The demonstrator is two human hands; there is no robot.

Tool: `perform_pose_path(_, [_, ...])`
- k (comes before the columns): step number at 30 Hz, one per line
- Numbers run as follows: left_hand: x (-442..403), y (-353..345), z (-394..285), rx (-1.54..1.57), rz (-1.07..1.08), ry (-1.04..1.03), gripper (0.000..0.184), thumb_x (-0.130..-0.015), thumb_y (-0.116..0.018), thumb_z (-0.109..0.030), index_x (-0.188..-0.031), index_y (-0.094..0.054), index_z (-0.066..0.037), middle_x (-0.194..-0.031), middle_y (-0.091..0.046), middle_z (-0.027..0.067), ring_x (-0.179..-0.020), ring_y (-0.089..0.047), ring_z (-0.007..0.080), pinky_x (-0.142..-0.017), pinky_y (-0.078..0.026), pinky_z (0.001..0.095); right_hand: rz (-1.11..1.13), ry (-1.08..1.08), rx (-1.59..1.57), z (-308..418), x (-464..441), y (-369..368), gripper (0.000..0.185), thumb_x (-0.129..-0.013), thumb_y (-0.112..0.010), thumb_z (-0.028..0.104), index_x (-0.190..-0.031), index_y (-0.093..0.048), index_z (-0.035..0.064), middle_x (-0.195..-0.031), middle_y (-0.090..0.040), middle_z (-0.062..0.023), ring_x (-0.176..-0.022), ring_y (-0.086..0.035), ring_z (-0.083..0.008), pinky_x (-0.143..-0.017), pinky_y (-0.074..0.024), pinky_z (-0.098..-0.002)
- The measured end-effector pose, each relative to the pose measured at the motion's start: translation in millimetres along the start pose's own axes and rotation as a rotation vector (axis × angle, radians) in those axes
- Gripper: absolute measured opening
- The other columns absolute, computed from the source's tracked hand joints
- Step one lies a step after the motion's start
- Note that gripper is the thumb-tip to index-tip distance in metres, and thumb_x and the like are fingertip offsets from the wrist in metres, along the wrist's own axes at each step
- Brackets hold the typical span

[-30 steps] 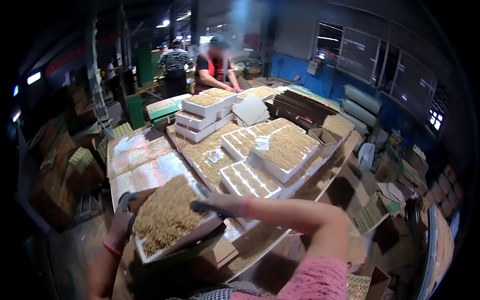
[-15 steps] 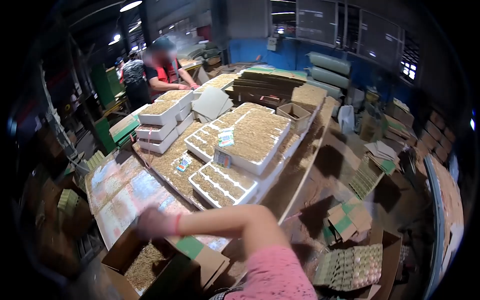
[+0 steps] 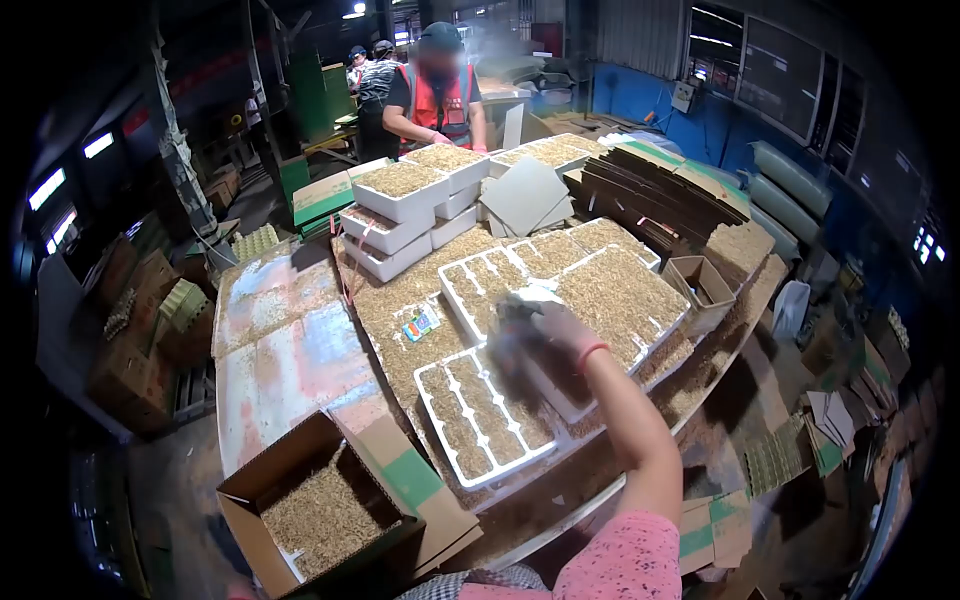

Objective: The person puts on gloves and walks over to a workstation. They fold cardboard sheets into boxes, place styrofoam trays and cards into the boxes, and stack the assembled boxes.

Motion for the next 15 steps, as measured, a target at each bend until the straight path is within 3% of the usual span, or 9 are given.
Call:
perform_pose_path(1, [6, -29, -32, -0.040, -0.017, 0.083, 0.064, -0.097, -0.041, -0.049, -0.141, -0.032, -0.003, -0.133, -0.045, 0.0155, -0.120, -0.044, 0.0219, -0.103, -0.036, 0.0360, 0.038, 0.003, -0.076, -24, -13, -3, 0.039, -0.089, -0.043, 0.020, -0.124, -0.056, 0.0096, -0.118, -0.060, -0.0201, -0.109, -0.058, -0.0347, -0.095, -0.0440, -0.0402])
perform_pose_path(4, [38, -91, -82, -0.475, 0.253, 0.021, 0.059, -0.097, -0.042, -0.044, -0.137, -0.036, -0.002, -0.129, -0.047, 0.0149, -0.117, -0.046, 0.0220, -0.102, -0.037, 0.0358, -0.160, 0.087, 0.316, 48, 7, 29, 0.039, -0.091, -0.047, 0.025, -0.128, -0.055, 0.0147, -0.121, -0.057, -0.0238, -0.110, -0.058, -0.0330, -0.095, -0.0447, -0.0408])
perform_pose_path(5, [38, -99, -84, -0.530, 0.299, 0.006, 0.057, -0.097, -0.043, -0.042, -0.136, -0.037, -0.002, -0.128, -0.048, 0.0147, -0.116, -0.047, 0.0220, -0.101, -0.037, 0.0357, -0.359, 0.285, 0.460, 86, 12, 30, 0.038, -0.090, -0.052, 0.020, -0.127, -0.056, 0.0171, -0.114, -0.060, -0.0224, -0.102, -0.060, -0.0325, -0.090, -0.0489, -0.0400])
perform_pose_path(7, [37, -111, -84, -0.633, 0.371, -0.020, 0.053, -0.096, -0.044, -0.039, -0.134, -0.039, -0.001, -0.126, -0.050, 0.0143, -0.114, -0.048, 0.0221, -0.101, -0.038, 0.0355, -0.470, 0.559, 0.081, 178, 22, 18, 0.028, -0.089, -0.049, 0.011, -0.115, -0.058, 0.0042, -0.095, -0.062, -0.0162, -0.085, -0.061, -0.0269, -0.075, -0.0529, -0.0396])
perform_pose_path(9, [34, -123, -84, -0.730, 0.395, -0.039, 0.050, -0.096, -0.044, -0.036, -0.132, -0.041, -0.001, -0.124, -0.051, 0.0139, -0.112, -0.049, 0.0221, -0.100, -0.038, 0.0354, -0.459, 0.749, 0.124, 238, 38, -54, 0.046, -0.073, -0.054, -0.004, -0.118, -0.055, 0.0039, -0.108, -0.060, -0.0127, -0.094, -0.059, -0.0307, -0.080, -0.0493, -0.0396])
perform_pose_path(11, [34, -120, -90, -0.817, 0.380, -0.044, 0.047, -0.096, -0.045, -0.033, -0.129, -0.044, 0.000, -0.122, -0.053, 0.0135, -0.110, -0.050, 0.0222, -0.099, -0.039, 0.0352, 0.180, 1.066, 0.153, 285, 69, -172, 0.046, -0.080, -0.056, 0.007, -0.126, -0.051, 0.0053, -0.120, -0.055, -0.0198, -0.106, -0.055, -0.0283, -0.084, -0.0453, -0.0436])
perform_pose_path(12, [34, -122, -92, -0.856, 0.370, -0.044, 0.045, -0.096, -0.046, -0.031, -0.128, -0.045, 0.000, -0.121, -0.053, 0.0133, -0.109, -0.050, 0.0222, -0.098, -0.040, 0.0352, 0.359, 1.258, 0.433, 298, 92, -183, 0.050, -0.084, -0.057, 0.021, -0.131, -0.047, 0.0049, -0.125, -0.051, -0.0237, -0.108, -0.054, -0.0285, -0.089, -0.0440, -0.0442])
perform_pose_path(13, [34, -121, -95, -0.898, 0.361, -0.053, 0.043, -0.095, -0.046, -0.029, -0.127, -0.046, 0.000, -0.119, -0.054, 0.0131, -0.108, -0.051, 0.0222, -0.098, -0.040, 0.0351, 0.659, 1.272, 0.322, 297, 95, -166, 0.057, -0.086, -0.057, 0.033, -0.134, -0.044, 0.0045, -0.134, -0.045, -0.0211, -0.115, -0.052, -0.0296, -0.094, -0.0430, -0.0414])
perform_pose_path(15, [32, -127, -99, -0.975, 0.340, -0.074, 0.040, -0.095, -0.047, -0.026, -0.125, -0.048, 0.001, -0.117, -0.056, 0.0127, -0.107, -0.052, 0.0222, -0.097, -0.041, 0.0349, 0.569, 1.166, -0.082, 286, 29, -153, 0.065, -0.082, -0.063, 0.039, -0.133, -0.044, 0.0036, -0.137, -0.044, -0.0170, -0.123, -0.047, -0.0306, -0.099, -0.0404, -0.0388])
Point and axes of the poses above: each hand's wrist, its own x-axis away from the middle knuckle, its own y-axis out of the back of the hand, z = x × y, the point moved 4 cm from there along -x, towards the middle knuckle
